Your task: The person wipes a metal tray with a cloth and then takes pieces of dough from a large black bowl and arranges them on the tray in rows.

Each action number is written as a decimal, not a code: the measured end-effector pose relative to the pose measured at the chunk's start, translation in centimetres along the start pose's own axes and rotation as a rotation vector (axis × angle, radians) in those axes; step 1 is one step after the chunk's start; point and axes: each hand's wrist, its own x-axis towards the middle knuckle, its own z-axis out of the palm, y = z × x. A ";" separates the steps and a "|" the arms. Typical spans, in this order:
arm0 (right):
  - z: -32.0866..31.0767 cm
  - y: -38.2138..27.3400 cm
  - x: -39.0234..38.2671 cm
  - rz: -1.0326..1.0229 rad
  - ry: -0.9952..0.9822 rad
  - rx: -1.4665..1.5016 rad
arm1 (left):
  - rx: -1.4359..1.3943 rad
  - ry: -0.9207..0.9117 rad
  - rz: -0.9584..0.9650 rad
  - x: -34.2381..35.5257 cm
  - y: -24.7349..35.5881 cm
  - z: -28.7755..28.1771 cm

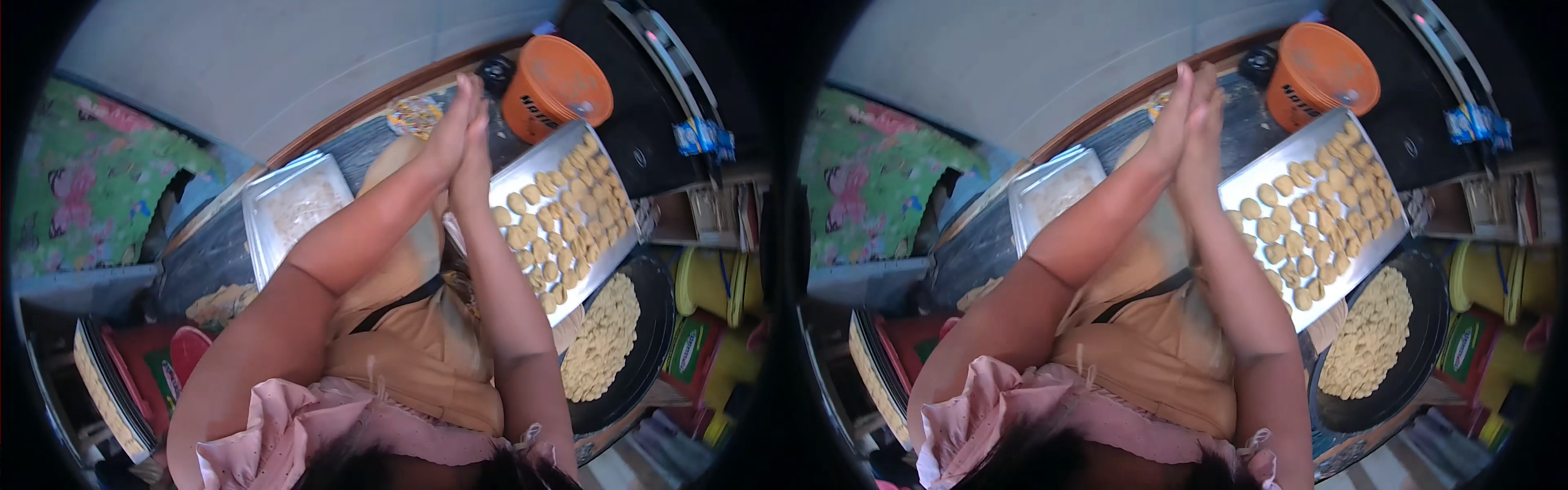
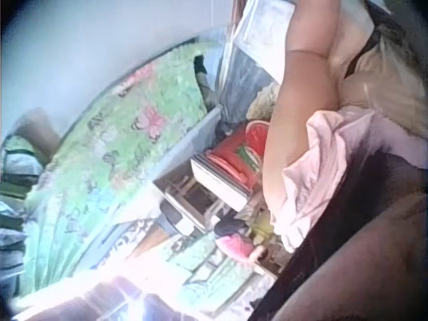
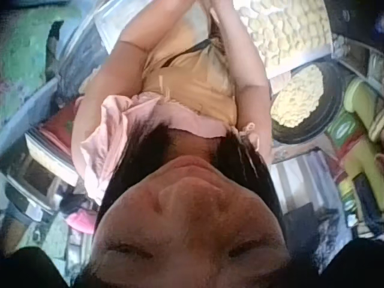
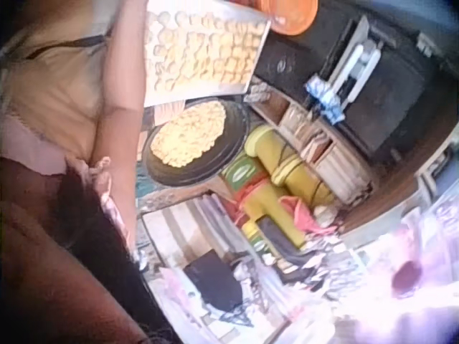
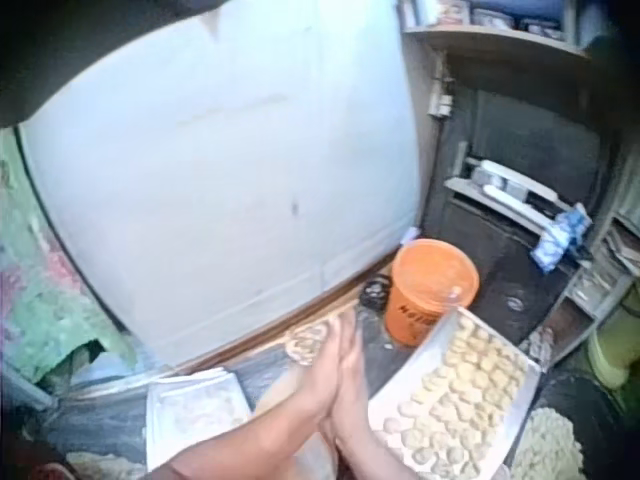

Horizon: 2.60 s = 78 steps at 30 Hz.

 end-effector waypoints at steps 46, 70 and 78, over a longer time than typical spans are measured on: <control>-10.7 7.7 -18.2 0.168 -0.555 -1.937 | 1.674 0.179 0.145 -20.8 10.7 -17.4; -3.6 3.7 -8.6 0.179 0.129 -0.192 | -0.143 0.685 -0.218 -24.8 -0.7 -26.6; 2.8 -4.5 -9.2 -0.209 -0.170 -1.005 | -0.309 0.560 -0.044 -19.8 6.2 -24.6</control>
